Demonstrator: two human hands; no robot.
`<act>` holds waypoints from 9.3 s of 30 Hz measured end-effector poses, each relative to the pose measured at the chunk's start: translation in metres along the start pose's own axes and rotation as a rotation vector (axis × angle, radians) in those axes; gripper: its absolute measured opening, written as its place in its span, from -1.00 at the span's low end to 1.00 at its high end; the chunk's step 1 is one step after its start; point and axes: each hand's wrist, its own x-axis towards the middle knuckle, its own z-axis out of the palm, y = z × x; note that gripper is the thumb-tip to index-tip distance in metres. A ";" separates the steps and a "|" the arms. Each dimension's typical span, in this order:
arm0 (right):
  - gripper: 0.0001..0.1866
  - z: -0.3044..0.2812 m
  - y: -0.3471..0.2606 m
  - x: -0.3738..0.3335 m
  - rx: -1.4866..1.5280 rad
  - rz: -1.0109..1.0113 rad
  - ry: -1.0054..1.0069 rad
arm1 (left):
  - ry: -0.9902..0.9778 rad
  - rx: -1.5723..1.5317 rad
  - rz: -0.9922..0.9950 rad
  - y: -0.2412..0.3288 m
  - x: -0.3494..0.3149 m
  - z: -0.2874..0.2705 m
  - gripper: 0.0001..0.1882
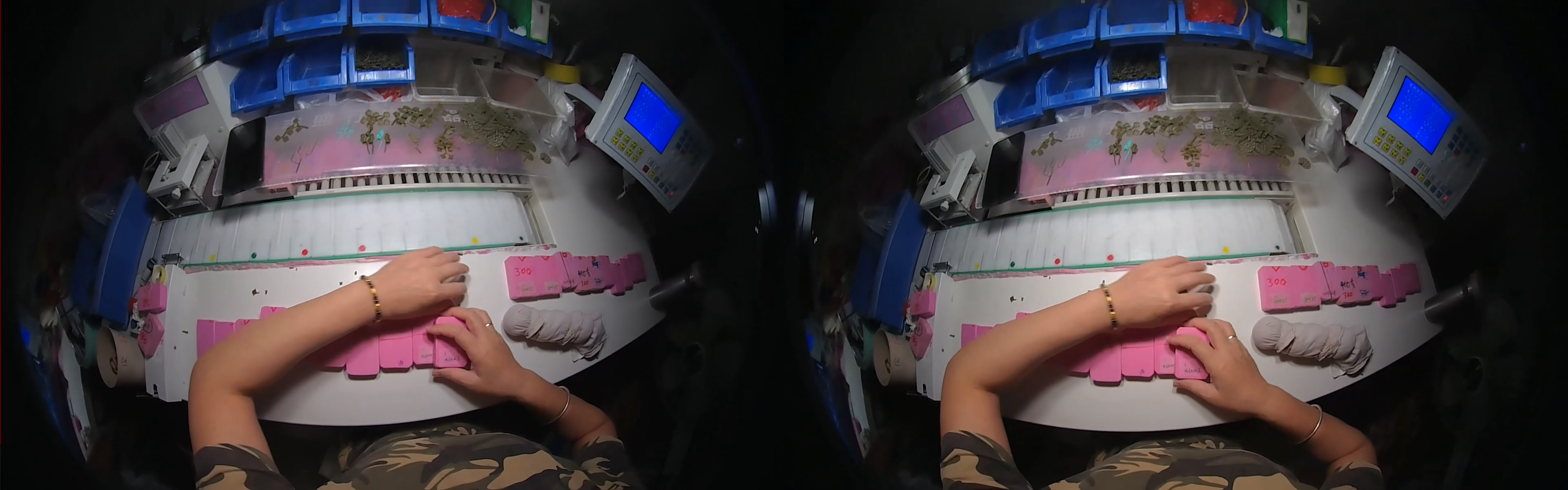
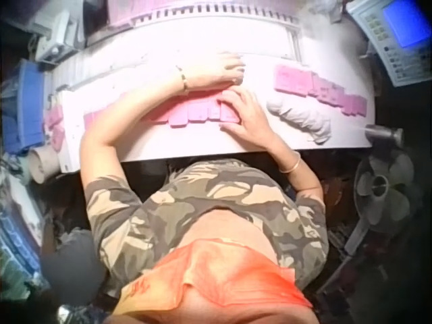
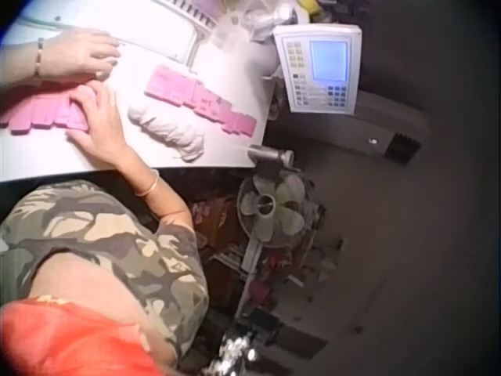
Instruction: The recorder is inserting small metal components into pink silicone molds on a workbench and interacting with a control panel.
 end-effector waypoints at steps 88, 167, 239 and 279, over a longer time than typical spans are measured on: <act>-0.07 0.003 -0.018 -0.042 -0.527 0.188 0.011 | -0.076 0.554 -0.731 0.034 -0.271 -0.117 -0.78; -0.44 -0.024 0.009 0.003 0.694 0.137 0.206 | 0.230 -0.779 -0.612 0.084 -0.013 -0.012 -0.17; -0.77 -0.007 -0.020 0.047 0.173 -0.103 0.448 | 1.030 -1.626 -1.014 0.084 -0.020 0.008 -0.79; -0.72 0.004 -0.032 0.058 -0.076 -0.205 0.466 | 1.041 -1.508 -0.970 0.068 -0.034 0.019 -0.81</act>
